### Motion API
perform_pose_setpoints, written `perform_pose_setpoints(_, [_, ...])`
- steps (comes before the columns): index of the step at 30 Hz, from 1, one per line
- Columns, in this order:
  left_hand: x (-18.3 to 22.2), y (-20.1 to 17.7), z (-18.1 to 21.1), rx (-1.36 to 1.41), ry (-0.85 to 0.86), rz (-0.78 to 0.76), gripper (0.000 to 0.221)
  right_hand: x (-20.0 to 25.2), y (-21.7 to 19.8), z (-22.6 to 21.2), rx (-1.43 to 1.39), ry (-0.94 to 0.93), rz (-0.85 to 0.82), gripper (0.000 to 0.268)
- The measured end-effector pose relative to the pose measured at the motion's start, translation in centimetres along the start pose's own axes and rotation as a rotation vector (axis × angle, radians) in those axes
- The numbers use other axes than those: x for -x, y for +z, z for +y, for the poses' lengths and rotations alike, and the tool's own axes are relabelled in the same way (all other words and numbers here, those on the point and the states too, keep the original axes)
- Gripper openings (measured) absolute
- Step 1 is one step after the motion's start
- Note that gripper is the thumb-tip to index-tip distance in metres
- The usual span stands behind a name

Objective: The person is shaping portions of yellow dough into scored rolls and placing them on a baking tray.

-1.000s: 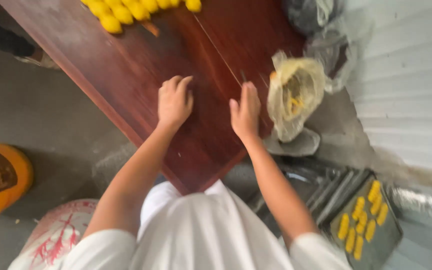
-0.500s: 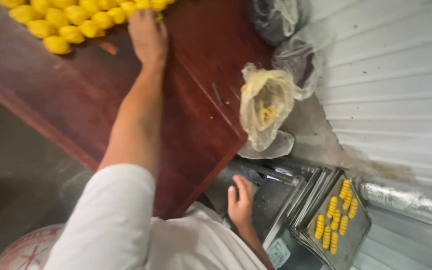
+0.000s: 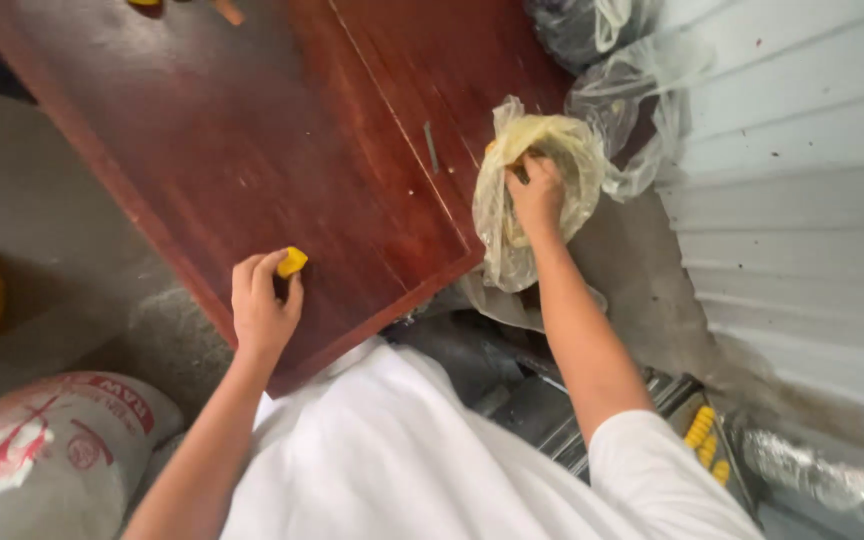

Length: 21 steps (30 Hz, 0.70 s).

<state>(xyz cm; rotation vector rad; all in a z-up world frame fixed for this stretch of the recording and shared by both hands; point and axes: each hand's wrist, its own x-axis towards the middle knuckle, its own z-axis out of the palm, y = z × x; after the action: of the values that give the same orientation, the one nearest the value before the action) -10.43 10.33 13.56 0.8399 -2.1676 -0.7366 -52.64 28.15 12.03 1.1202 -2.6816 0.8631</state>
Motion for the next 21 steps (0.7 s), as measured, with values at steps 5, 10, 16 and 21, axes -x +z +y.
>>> perform_pose_setpoints(5, [2.4, -0.1, 1.3, -0.063, -0.082, 0.104, 0.038, -0.1, 1.7, 0.7, 0.153, 0.005, -0.044, 0.042])
perform_pose_setpoints(10, [1.3, -0.4, 1.8, -0.1, -0.09, 0.065, 0.038, -0.6, 2.6, -1.5, 0.218, 0.249, -0.002, 0.04])
perform_pose_setpoints(16, [1.4, -0.4, 1.4, -0.099, -0.081, 0.015, 0.037, -1.0, 3.9, -1.9, 0.152, 0.377, 0.106, 0.038])
perform_pose_setpoints(21, [1.2, -0.3, 0.8, -0.078, -0.083, -0.005, 0.037, -0.4, 4.7, 1.6, -0.017, 0.336, 0.145, 0.033])
